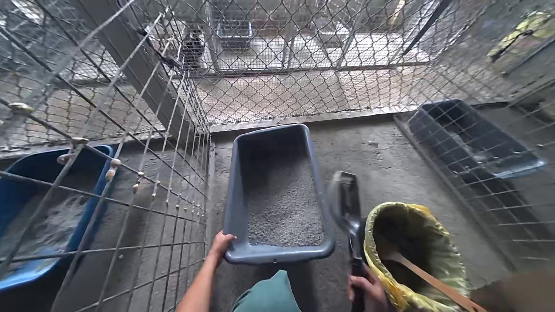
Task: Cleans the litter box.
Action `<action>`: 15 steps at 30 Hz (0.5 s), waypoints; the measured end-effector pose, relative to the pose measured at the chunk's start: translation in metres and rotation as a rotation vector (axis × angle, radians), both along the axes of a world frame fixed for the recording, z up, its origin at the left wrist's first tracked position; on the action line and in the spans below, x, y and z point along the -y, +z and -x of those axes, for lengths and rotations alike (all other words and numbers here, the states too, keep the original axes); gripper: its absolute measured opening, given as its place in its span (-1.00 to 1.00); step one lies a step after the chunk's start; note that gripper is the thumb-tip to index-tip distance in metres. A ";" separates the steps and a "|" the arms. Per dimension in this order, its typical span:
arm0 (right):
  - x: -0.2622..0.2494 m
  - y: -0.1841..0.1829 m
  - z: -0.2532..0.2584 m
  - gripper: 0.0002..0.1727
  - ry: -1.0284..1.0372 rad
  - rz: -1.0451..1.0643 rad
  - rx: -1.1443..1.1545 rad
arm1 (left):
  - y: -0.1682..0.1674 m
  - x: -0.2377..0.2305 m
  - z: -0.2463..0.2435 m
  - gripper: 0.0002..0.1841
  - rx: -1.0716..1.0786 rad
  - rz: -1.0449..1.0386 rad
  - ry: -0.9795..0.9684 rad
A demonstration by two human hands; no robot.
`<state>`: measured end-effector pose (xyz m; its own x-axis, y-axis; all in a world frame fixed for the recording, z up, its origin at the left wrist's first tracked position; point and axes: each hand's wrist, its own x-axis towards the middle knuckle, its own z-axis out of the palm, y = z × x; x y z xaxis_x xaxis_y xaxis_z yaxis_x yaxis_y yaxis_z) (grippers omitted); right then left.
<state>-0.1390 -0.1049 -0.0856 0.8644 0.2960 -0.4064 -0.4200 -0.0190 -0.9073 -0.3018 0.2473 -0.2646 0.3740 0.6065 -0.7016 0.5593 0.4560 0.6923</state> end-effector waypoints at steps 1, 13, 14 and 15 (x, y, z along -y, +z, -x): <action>0.013 -0.006 0.001 -0.62 -0.058 -0.140 -0.026 | -0.003 -0.004 0.004 -0.61 0.011 0.038 0.020; 0.067 -0.047 -0.023 -0.62 -0.353 -0.851 -0.427 | 0.010 0.010 -0.011 -0.62 -0.079 -0.045 -0.048; 0.067 -0.046 -0.023 -0.62 -0.348 -0.851 -0.438 | 0.015 0.017 -0.016 -0.60 -0.118 -0.072 -0.072; 0.068 -0.045 -0.024 -0.63 -0.350 -0.862 -0.452 | 0.021 0.026 -0.022 -0.58 -0.156 -0.097 -0.077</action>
<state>-0.1146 -0.1727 -0.1307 0.7777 0.4019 -0.4833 -0.5817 0.7515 -0.3112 -0.2802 0.2215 -0.2432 0.3128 0.6482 -0.6943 0.6938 0.3432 0.6331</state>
